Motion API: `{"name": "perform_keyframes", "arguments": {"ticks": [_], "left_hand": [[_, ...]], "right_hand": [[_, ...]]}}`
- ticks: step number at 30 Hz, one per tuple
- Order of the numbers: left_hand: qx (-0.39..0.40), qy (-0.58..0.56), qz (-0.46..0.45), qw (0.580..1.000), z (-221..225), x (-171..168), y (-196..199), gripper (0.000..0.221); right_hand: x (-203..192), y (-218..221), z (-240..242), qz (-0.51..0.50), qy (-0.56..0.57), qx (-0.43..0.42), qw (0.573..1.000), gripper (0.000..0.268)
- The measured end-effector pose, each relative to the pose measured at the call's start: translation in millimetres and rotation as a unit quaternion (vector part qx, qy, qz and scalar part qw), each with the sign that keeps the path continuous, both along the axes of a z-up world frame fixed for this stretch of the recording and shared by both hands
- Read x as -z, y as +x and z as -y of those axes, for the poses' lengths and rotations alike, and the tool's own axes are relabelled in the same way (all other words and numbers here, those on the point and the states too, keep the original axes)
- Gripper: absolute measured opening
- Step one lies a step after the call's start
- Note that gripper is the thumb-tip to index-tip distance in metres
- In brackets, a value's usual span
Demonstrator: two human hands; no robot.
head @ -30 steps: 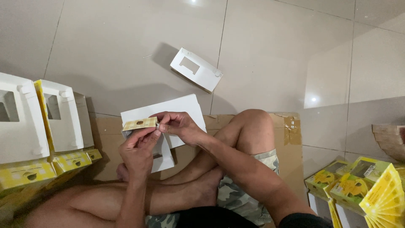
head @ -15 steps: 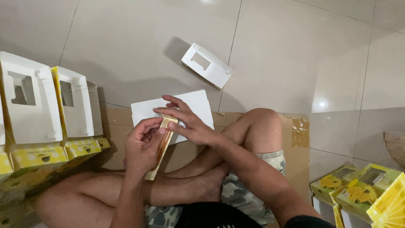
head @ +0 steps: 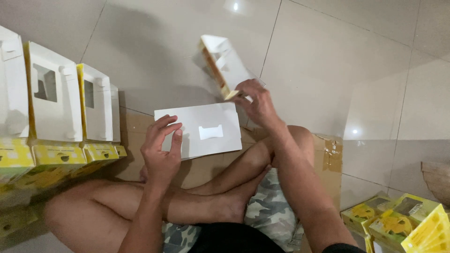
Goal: Assembling small cardboard boxes by folding flat templates.
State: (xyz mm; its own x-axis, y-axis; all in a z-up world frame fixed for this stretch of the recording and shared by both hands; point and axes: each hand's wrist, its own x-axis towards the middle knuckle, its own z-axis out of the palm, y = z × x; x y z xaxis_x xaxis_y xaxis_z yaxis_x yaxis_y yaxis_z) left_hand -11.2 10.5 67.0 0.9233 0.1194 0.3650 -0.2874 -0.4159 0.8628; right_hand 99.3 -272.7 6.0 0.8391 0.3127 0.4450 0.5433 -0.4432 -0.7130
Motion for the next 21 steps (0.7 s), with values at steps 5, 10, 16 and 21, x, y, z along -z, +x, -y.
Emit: {"name": "perform_keyframes", "arguments": {"ticks": [5, 10, 16, 21], "left_hand": [[0.015, -0.023, -0.047, 0.999, -3, 16, -1, 0.011], [0.040, -0.025, -0.055, 0.997, -3, 23, -3, 0.013], [0.062, -0.026, -0.071, 0.995, -4, 28, -1, 0.013], [0.076, -0.093, -0.112, 0.986, 4, 33, 1, 0.013]], "right_hand": [[43, 17, 45, -0.129, -0.344, 0.102, 0.924, 0.033], [83, 21, 42, -0.019, -0.488, 0.139, 0.861, 0.025], [95, 19, 35, 0.007, -0.485, 0.128, 0.865, 0.017], [64, 10, 14, -0.018, -0.111, 0.209, 0.971, 0.023]]}}
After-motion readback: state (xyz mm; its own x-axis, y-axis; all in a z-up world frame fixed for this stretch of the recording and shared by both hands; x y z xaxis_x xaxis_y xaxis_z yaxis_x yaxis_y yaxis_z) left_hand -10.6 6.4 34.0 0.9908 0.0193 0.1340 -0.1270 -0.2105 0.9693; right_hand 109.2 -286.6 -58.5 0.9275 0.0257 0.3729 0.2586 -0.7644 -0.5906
